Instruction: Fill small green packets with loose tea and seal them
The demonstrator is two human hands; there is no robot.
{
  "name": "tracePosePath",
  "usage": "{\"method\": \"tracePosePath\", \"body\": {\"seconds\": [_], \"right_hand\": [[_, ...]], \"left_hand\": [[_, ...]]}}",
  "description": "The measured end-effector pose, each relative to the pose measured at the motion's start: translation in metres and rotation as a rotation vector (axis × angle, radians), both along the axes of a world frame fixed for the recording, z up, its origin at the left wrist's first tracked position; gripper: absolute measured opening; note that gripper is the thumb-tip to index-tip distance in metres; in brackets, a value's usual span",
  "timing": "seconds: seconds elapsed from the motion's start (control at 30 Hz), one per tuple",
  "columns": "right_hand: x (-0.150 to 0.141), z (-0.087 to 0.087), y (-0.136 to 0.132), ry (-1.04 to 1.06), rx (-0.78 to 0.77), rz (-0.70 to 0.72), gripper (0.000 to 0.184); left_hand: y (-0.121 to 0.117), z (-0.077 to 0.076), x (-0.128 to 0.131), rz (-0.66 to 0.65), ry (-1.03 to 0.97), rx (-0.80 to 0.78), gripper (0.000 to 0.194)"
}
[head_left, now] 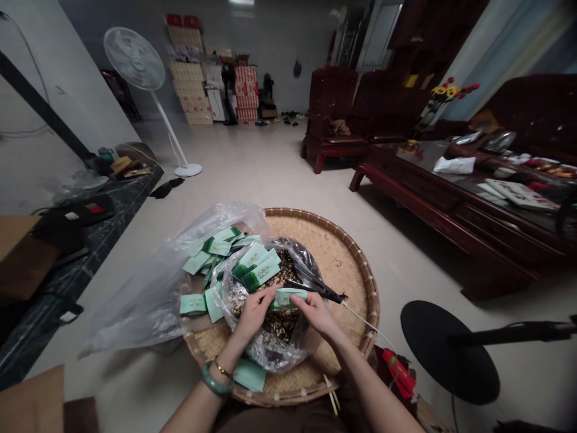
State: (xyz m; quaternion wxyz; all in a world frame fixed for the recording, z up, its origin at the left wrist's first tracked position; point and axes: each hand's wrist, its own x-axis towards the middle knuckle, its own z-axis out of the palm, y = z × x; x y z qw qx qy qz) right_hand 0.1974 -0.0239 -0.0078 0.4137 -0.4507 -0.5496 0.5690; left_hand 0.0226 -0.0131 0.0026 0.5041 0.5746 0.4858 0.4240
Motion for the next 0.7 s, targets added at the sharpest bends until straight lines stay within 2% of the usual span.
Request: {"method": "tracePosePath", "body": {"seconds": [0.1, 0.2, 0.27, 0.33, 0.4, 0.47, 0.57, 0.7], "right_hand": [[0.001, -0.003, -0.001, 0.040, -0.001, 0.035, 0.050], [0.004, -0.006, -0.001, 0.024, 0.021, 0.063, 0.047], [0.008, -0.007, -0.001, -0.032, 0.050, 0.060, 0.047], [0.010, -0.008, -0.001, -0.104, 0.078, 0.052, 0.046], [0.011, -0.006, -0.003, -0.155, 0.088, 0.053, 0.045], [0.009, -0.003, -0.005, -0.164, 0.073, 0.056, 0.045], [0.005, 0.007, -0.009, -0.117, 0.037, 0.080, 0.045], [0.000, 0.020, -0.009, -0.075, 0.050, 0.158, 0.046]], "left_hand": [[0.001, 0.001, -0.001, 0.000, -0.020, 0.012, 0.047], [0.003, -0.001, -0.006, 0.036, 0.041, 0.039, 0.045], [0.003, -0.003, -0.010, 0.092, 0.163, 0.141, 0.040], [0.000, -0.002, -0.013, 0.130, 0.339, 0.340, 0.036], [-0.005, 0.001, -0.013, 0.075, 0.515, 0.561, 0.044], [-0.010, 0.003, -0.010, -0.061, 0.649, 0.697, 0.053], [-0.014, 0.002, -0.005, -0.176, 0.734, 0.733, 0.059], [-0.011, -0.004, -0.004, -0.171, 0.662, 0.685, 0.058]]}}
